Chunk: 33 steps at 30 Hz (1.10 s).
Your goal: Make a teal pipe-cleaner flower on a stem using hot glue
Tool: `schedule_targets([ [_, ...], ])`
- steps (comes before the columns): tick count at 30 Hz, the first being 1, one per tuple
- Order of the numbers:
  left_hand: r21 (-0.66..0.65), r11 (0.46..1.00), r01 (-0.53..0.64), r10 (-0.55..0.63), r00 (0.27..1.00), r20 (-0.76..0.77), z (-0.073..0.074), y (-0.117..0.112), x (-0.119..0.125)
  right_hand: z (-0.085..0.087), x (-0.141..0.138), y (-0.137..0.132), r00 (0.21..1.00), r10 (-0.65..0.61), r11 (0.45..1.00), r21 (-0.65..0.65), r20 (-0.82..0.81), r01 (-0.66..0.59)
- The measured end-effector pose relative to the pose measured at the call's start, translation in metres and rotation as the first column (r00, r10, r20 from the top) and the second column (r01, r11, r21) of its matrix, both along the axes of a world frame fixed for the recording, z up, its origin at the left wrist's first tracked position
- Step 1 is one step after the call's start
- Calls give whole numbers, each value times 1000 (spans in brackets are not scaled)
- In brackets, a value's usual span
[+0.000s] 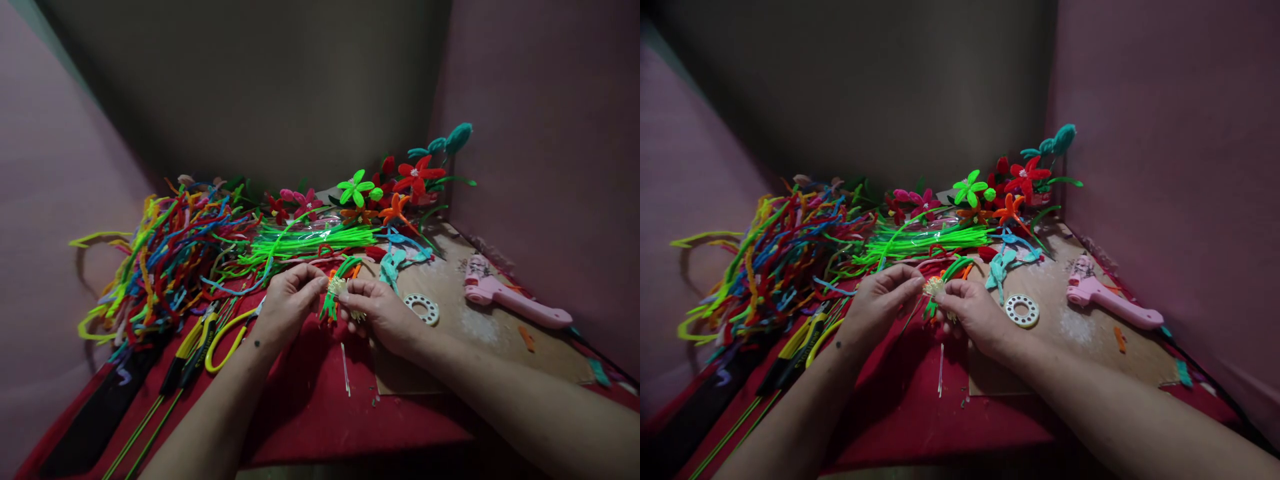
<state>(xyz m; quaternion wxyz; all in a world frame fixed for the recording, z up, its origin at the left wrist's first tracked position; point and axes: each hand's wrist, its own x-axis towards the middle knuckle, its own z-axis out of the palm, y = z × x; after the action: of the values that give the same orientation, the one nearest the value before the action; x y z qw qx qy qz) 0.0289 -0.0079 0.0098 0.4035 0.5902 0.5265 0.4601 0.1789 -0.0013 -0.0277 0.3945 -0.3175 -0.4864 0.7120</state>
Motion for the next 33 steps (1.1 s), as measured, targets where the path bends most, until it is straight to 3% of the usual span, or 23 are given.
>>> schedule_targets([
  [5,70,985,-156,140,972,188,5,2,-7,0,0,3,1000,-12,999,-41,-4,12],
  [7,34,990,-136,120,949,293,11,2,-16,-1,1,5,999,-32,997,-66,-13,31],
  [10,-142,981,128,-91,966,243,20,0,-25,-4,3,9,995,-92,994,-69,-46,89],
  [13,-383,849,363,-378,925,39,19,-5,-23,-6,4,12,990,-120,991,-65,-67,116],
  [16,-555,725,408,-562,816,-136,7,-8,-12,-7,4,12,991,-108,992,-66,-75,103],
  [18,-601,698,390,-623,745,-240,-2,-9,-7,-7,5,12,992,-95,994,-64,-78,91],
  [21,-566,752,339,-606,693,-391,-5,-8,-7,-4,4,10,994,-88,994,-65,-60,84],
  [24,-449,840,305,-506,740,-443,5,-7,-12,-2,4,8,997,-63,996,-72,-50,59],
  [29,-204,976,73,-122,963,-241,18,-5,-12,-2,4,6,997,-21,999,-51,-70,18],
  [31,-134,991,-3,-16,990,-140,17,-5,-9,-2,4,6,998,-14,999,-39,-58,11],
  [33,-92,996,-19,12,997,-82,15,-5,-5,-2,4,5,999,-13,999,-34,-41,11],
])
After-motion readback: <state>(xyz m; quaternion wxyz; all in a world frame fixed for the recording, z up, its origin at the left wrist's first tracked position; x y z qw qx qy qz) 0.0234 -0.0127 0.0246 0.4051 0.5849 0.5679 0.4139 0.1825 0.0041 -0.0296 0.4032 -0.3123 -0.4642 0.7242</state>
